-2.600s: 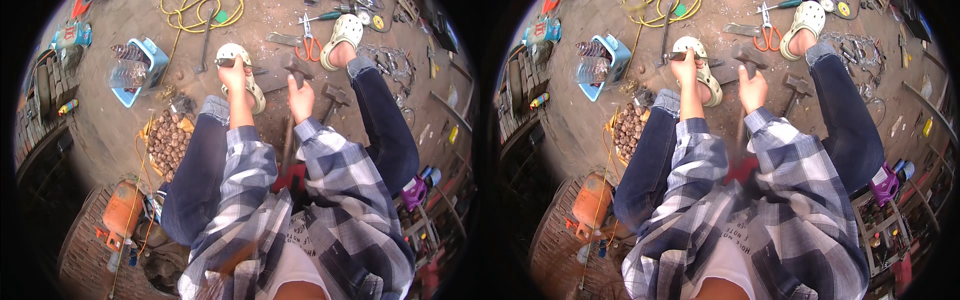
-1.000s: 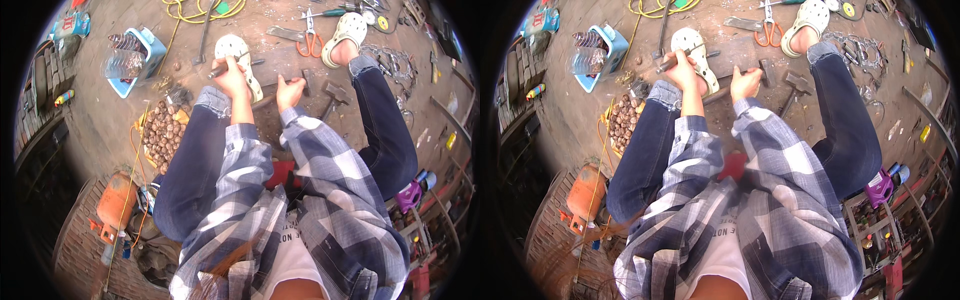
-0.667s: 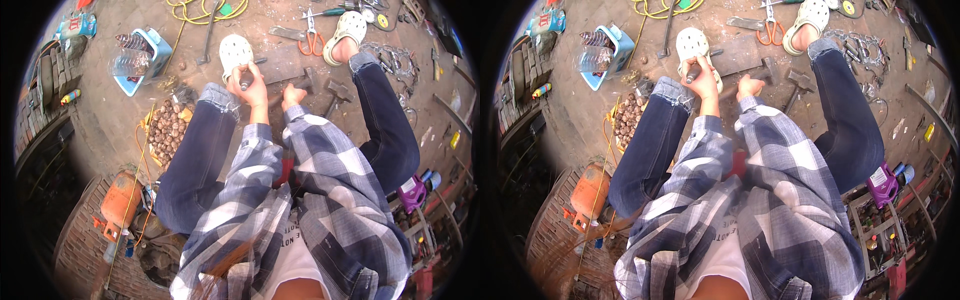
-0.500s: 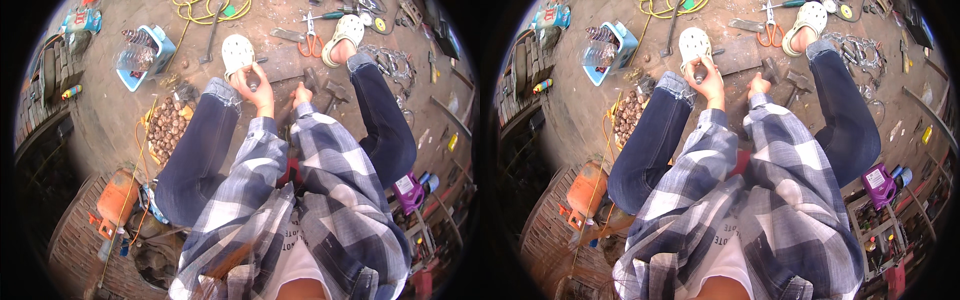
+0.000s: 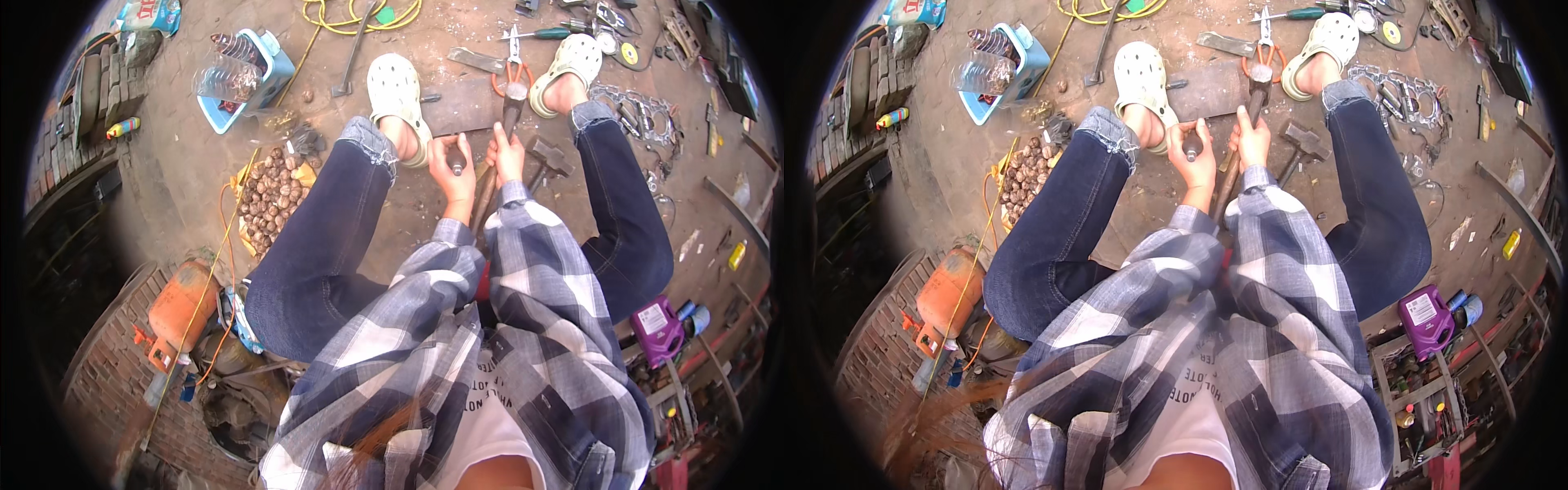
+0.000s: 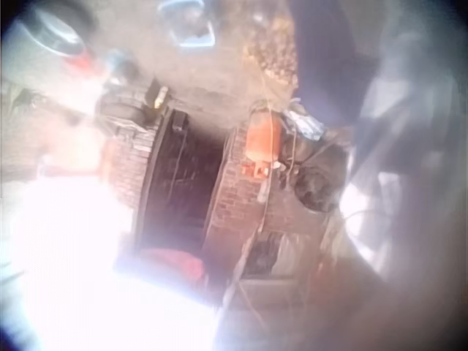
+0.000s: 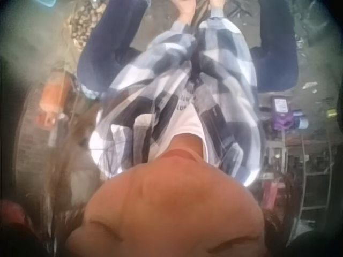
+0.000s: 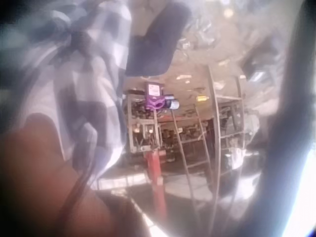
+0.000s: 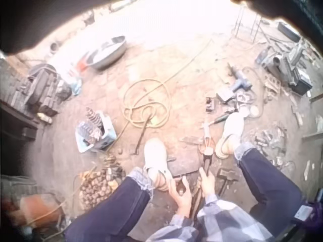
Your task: The person sits on the ground in a cluttered outdoor workshop and uses a hammer and chisel to shape a small metal piece. They repeatedly reposition the metal and strike it with the hammer, occasionally inspecting the work.
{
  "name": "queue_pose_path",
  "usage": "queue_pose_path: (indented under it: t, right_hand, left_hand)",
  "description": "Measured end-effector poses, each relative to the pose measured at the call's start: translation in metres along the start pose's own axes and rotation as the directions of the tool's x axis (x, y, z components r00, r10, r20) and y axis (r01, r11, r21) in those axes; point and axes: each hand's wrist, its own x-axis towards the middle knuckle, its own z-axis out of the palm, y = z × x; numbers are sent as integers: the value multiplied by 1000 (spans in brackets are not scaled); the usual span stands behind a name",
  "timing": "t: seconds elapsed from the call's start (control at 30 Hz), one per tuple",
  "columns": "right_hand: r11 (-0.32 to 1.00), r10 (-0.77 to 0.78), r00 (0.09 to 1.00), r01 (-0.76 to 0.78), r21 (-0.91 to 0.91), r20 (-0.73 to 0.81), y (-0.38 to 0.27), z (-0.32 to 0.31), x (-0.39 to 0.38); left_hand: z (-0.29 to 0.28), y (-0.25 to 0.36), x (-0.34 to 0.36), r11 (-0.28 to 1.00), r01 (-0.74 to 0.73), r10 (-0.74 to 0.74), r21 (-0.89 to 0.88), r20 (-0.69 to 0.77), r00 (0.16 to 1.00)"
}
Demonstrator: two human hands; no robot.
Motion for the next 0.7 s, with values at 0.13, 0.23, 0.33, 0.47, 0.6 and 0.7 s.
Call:
queue_pose_path:
  t: [0.13, 0.23, 0.33, 0.47, 0.6, 0.7]
  right_hand:
    - [995, -36, 993, 45, -85, 111, -22, -7, 27]
    - [979, -4, 984, 41, -201, 181, -36, -12, 23]
    - [986, 57, 973, -19, -168, 226, -15, -10, 5]
    - [974, 97, 971, -47, -223, 218, 10, -6, -3]
    - [883, 41, 970, 77, -462, 240, 24, -15, 8]
    - [848, -33, 966, 163, -505, 257, 30, -12, 9]
  left_hand:
    - [-11, 21, -14, 999, -22, 22, 47, 9, 1000]
    - [-6, 7, -7, 1000, 24, -24, 19, 6, 1000]
    - [-2, -5, 6, 997, 42, -41, -60, 13, 999]
    - [8, -11, 19, 997, -75, 75, 10, 2, 997]
    - [8, -5, 29, 993, -90, 91, 73, 1, 996]
    - [9, -8, 32, 999, -16, 15, -45, -23, 1000]
